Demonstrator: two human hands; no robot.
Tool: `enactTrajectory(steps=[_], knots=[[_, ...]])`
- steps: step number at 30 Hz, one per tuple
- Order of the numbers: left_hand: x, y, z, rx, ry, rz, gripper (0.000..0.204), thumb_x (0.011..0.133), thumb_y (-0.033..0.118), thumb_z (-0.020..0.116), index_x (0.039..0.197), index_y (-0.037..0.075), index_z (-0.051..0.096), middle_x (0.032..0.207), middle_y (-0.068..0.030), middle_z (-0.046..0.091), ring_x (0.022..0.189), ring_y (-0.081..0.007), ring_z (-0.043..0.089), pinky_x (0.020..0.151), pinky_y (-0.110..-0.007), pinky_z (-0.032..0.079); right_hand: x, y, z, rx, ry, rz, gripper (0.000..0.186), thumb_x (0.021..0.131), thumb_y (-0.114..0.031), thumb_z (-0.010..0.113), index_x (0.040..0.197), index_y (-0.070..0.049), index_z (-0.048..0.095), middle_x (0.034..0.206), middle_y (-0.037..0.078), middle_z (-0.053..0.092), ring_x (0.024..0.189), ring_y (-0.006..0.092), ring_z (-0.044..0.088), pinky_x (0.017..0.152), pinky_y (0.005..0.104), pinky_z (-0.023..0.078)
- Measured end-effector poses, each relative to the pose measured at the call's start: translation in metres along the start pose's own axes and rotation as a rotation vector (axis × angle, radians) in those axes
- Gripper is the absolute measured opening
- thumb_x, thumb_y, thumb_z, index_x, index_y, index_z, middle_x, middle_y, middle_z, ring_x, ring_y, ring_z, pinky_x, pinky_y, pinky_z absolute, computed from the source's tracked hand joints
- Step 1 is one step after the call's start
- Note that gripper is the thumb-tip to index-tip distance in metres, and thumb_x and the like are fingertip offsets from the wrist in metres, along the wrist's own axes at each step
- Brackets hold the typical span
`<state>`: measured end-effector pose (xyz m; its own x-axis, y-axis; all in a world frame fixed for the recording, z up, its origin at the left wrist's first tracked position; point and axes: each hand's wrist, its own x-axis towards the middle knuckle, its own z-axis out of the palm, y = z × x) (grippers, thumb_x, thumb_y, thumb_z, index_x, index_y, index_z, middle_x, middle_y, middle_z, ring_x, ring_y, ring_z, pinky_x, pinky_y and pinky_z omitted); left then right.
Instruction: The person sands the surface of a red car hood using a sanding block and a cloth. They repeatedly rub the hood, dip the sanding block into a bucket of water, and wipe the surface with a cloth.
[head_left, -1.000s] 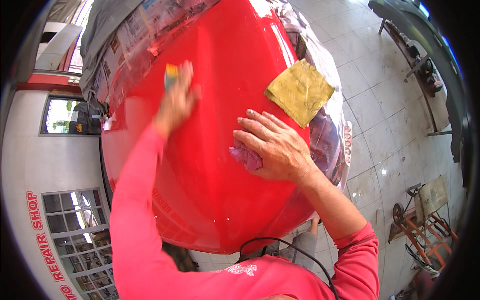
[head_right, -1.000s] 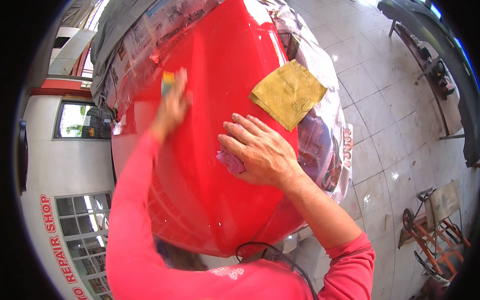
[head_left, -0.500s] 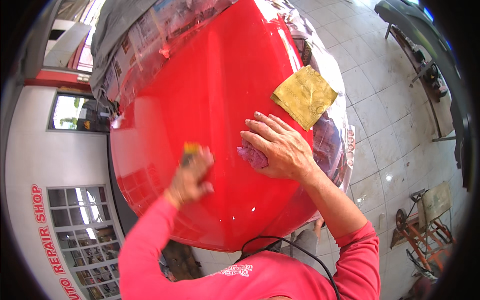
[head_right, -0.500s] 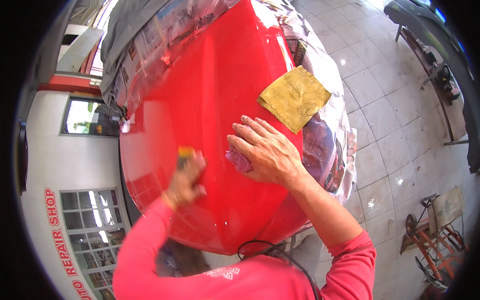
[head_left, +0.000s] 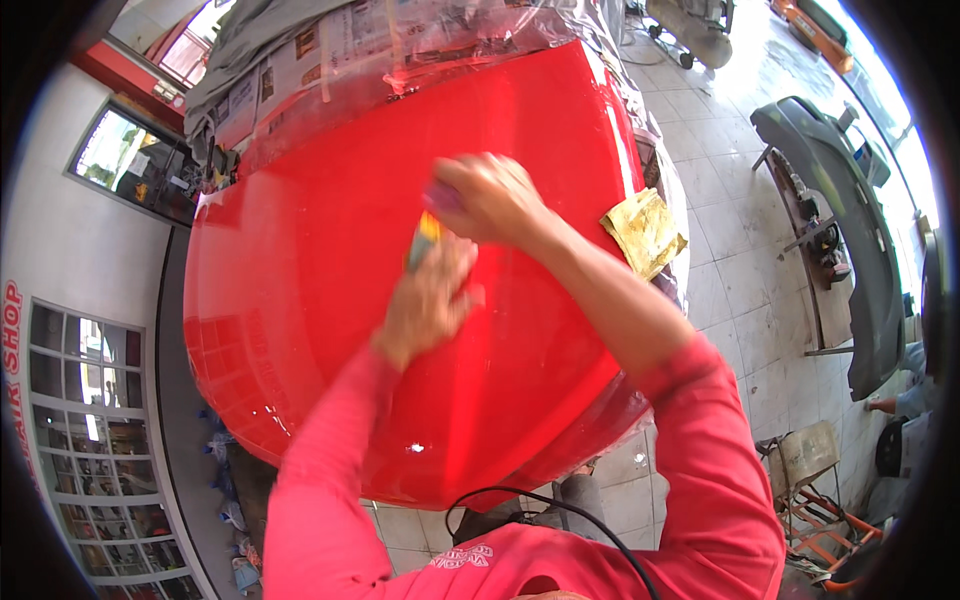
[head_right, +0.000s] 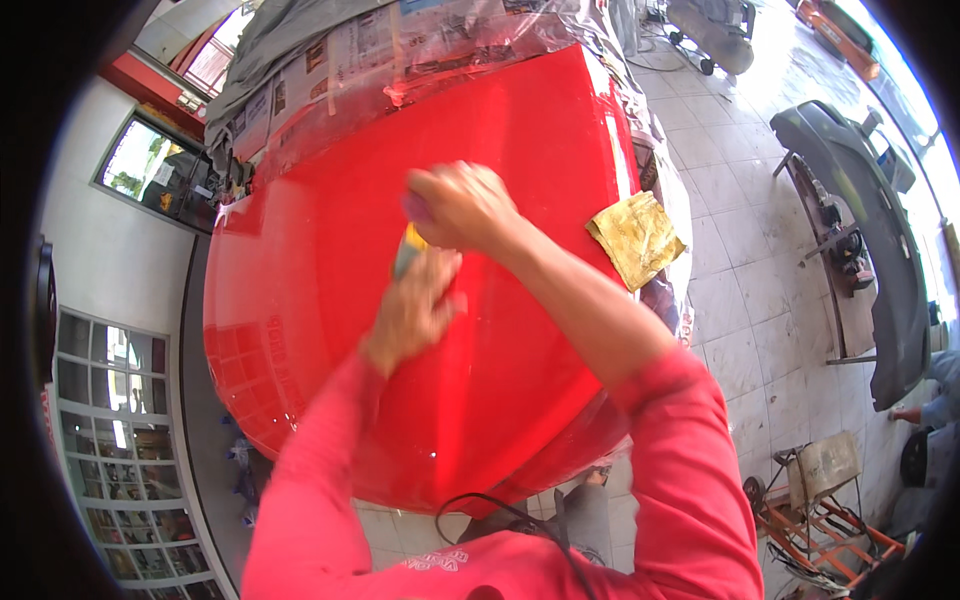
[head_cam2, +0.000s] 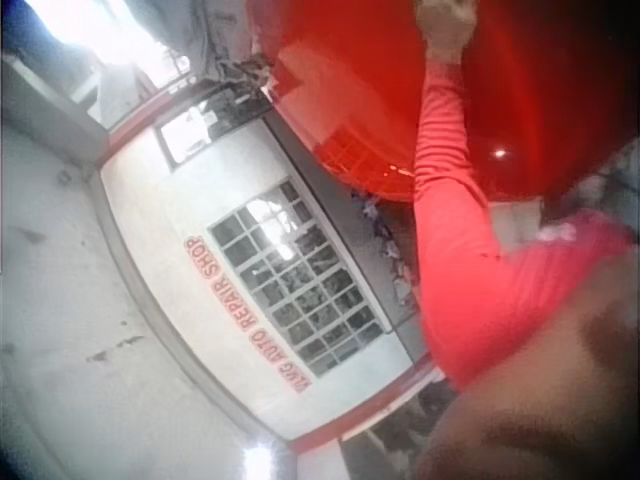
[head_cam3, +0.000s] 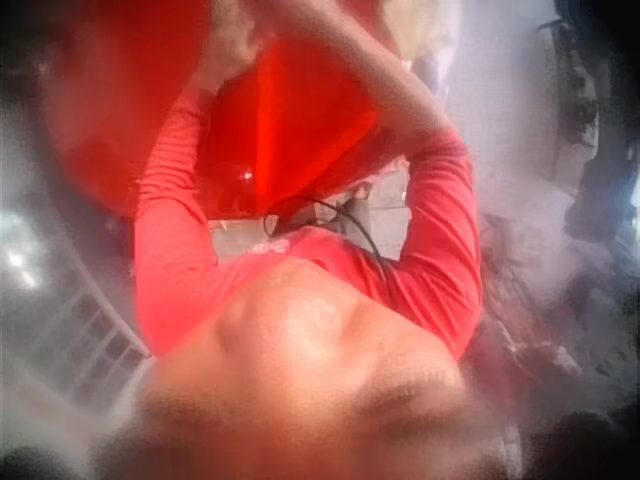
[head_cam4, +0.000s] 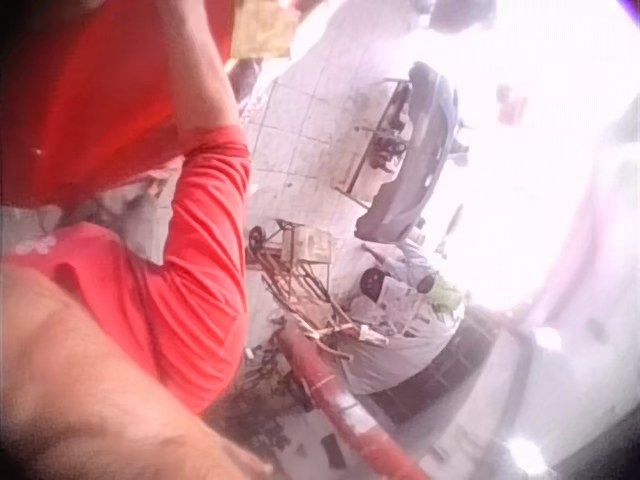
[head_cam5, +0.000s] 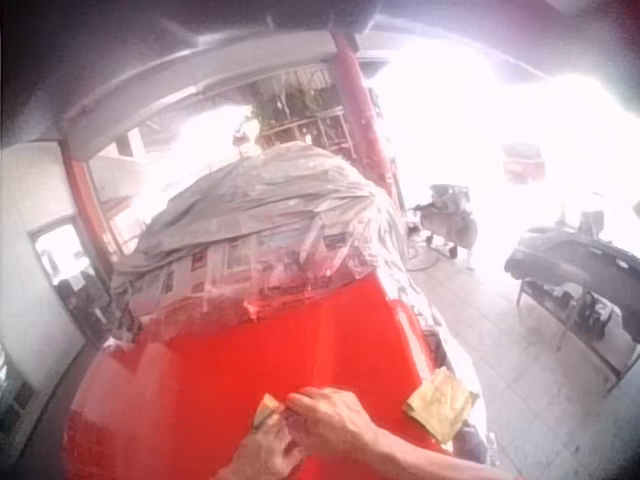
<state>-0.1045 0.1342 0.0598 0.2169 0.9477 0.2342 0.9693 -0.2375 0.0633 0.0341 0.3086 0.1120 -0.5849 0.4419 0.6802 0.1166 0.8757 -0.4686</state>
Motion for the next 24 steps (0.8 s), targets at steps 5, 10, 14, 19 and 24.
enactTrajectory(steps=[5, 10, 14, 19, 24], knots=[[-0.097, 0.035, -0.040, -0.100, -0.193, 0.052, 0.075, 0.101, 0.057, 0.060, 0.157, 0.007, 0.048, 0.164, -0.0150, 0.046, 0.153, -0.0369, 0.040, 0.124, -0.050, 0.037, 0.112, -0.009, -0.003, -0.148, -0.319, 0.030, 0.030, 0.085, -0.038, 0.063, 0.093, -0.009, 0.071, 0.086, 0.018, 0.075, 0.086, 0.0385, 0.074, 0.078, 0.0516, 0.059], [0.035, -0.149, -0.010, 0.025, 0.016, -0.096, 0.071, 0.108, 0.045, 0.055, 0.161, 0.001, 0.038, 0.170, -0.0230, 0.031, 0.158, -0.0375, 0.030, 0.130, -0.047, 0.025, 0.068, 0.033, -0.025, -0.182, -0.330, 0.073, 0.040, 0.086, -0.044, 0.071, 0.110, -0.013, 0.068, 0.106, 0.013, 0.076, 0.104, 0.0351, 0.072, 0.089, 0.0501, 0.057], [0.095, -0.195, 0.008, 0.221, 0.091, -0.300, 0.079, 0.108, 0.057, 0.048, 0.161, 0.000, 0.038, 0.168, -0.0249, 0.033, 0.158, -0.0364, 0.031, 0.129, -0.044, 0.030, 0.001, 0.106, -0.027, -0.318, -0.274, 0.227, 0.078, 0.081, -0.055, 0.080, 0.146, -0.017, 0.058, 0.146, 0.015, 0.061, 0.141, 0.0330, 0.053, 0.118, 0.0507, 0.041], [-0.052, -0.035, -0.026, 0.021, -0.146, -0.034, 0.089, 0.102, 0.066, 0.052, 0.164, 0.003, 0.033, 0.173, -0.0165, 0.029, 0.161, -0.0353, 0.024, 0.130, -0.047, 0.026, -0.031, 0.147, -0.064, -0.290, -0.269, 0.355, 0.099, 0.077, -0.060, 0.083, 0.159, -0.016, 0.046, 0.163, 0.015, 0.047, 0.155, 0.0330, 0.037, 0.130, 0.0501, 0.026], [-0.076, -0.066, -0.043, 0.013, -0.215, 0.161, 0.080, 0.103, 0.060, 0.056, 0.162, 0.008, 0.041, 0.167, -0.0166, 0.041, 0.159, -0.0354, 0.031, 0.130, -0.052, 0.022, -0.030, 0.151, -0.057, -0.349, -0.195, 0.284, 0.098, 0.077, -0.059, 0.083, 0.157, -0.014, 0.049, 0.157, 0.013, 0.053, 0.149, 0.0327, 0.046, 0.124, 0.0444, 0.038]])
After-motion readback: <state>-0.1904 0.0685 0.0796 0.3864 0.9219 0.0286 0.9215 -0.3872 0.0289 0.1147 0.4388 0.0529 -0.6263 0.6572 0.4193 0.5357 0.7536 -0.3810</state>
